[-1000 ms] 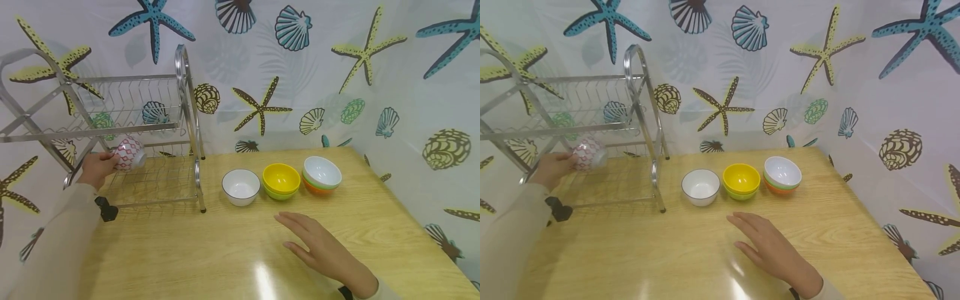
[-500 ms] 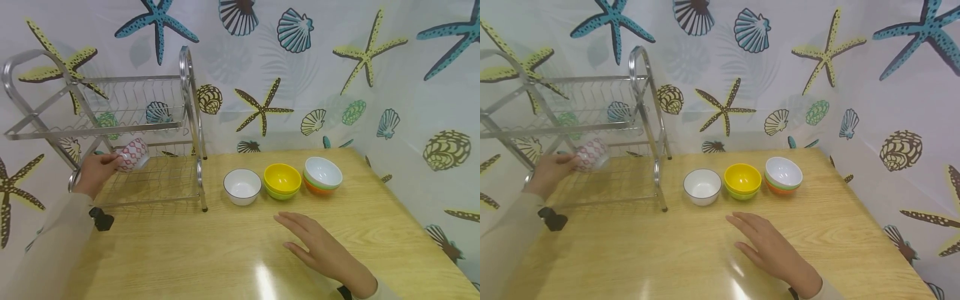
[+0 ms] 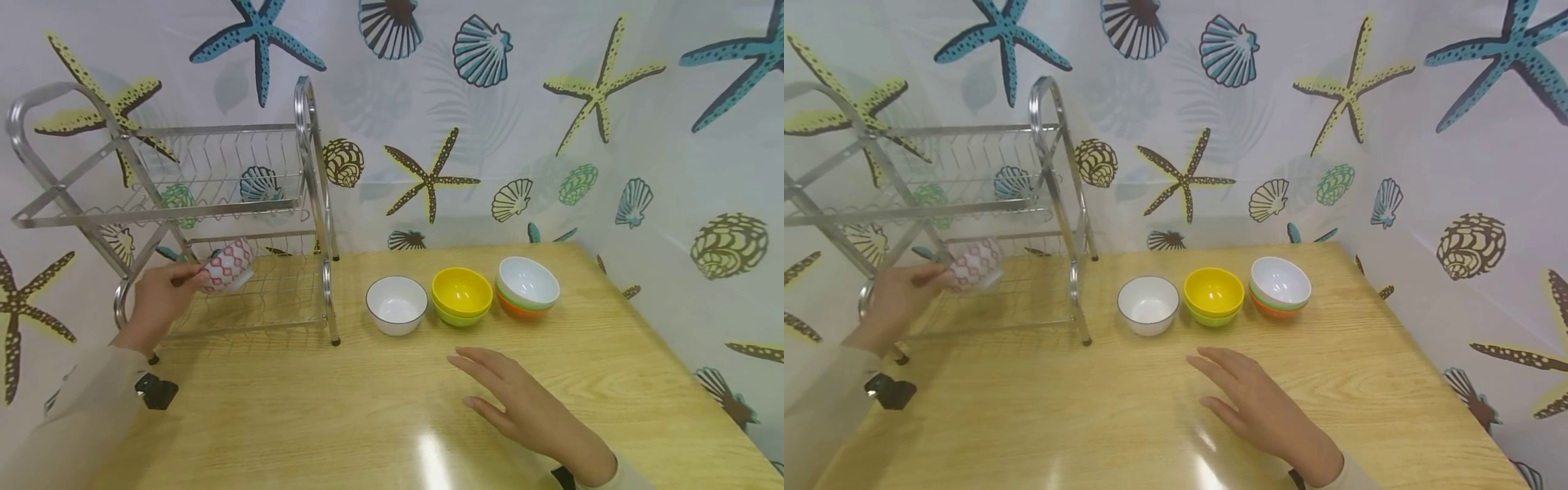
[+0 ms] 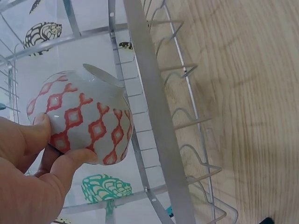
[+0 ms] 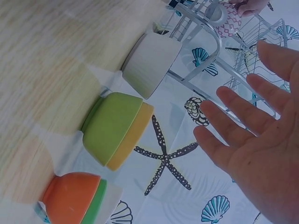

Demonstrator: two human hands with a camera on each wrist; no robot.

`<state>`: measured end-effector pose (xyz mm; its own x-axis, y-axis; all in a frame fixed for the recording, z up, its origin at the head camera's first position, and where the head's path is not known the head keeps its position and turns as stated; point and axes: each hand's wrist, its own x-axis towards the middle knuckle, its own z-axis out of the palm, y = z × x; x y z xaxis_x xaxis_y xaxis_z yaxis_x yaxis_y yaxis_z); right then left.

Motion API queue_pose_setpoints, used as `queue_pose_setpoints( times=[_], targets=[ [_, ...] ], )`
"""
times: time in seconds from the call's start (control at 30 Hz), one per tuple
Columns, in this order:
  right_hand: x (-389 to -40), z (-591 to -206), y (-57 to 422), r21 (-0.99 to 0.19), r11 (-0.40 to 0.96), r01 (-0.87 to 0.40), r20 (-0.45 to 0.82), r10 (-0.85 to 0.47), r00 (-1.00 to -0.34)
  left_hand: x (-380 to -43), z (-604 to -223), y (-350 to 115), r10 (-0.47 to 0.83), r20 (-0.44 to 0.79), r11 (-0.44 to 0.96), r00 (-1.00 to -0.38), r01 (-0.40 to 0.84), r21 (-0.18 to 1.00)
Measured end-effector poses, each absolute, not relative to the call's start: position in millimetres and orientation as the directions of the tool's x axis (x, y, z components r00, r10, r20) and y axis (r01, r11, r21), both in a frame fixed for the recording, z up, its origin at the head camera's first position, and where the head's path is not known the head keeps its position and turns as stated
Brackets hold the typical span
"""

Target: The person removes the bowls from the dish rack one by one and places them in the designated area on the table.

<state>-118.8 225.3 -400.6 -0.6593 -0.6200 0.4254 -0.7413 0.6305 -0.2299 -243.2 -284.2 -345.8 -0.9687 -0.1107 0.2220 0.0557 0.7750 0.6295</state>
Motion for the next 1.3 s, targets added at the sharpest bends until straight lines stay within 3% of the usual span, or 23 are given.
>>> queue_pose_setpoints(
  times=[0.3,0.83,1.3],
  targets=[
    [-120,-401,223,-0.230,0.621,-0.749,0.420,-0.631,-0.652,-224,-338,-269,-0.049,0.315,0.772,-0.948,0.164,0.614],
    [-121,-397,223,-0.236,0.627,-0.743,0.398,-0.635,-0.662,-196,-333,-243,0.006,0.366,0.794,-0.931,0.227,0.564],
    [-122,-398,219,-0.234,0.621,-0.748,0.406,-0.637,-0.655,-162,-336,-215,0.116,0.604,0.727,-0.788,0.482,0.489]
  ],
)
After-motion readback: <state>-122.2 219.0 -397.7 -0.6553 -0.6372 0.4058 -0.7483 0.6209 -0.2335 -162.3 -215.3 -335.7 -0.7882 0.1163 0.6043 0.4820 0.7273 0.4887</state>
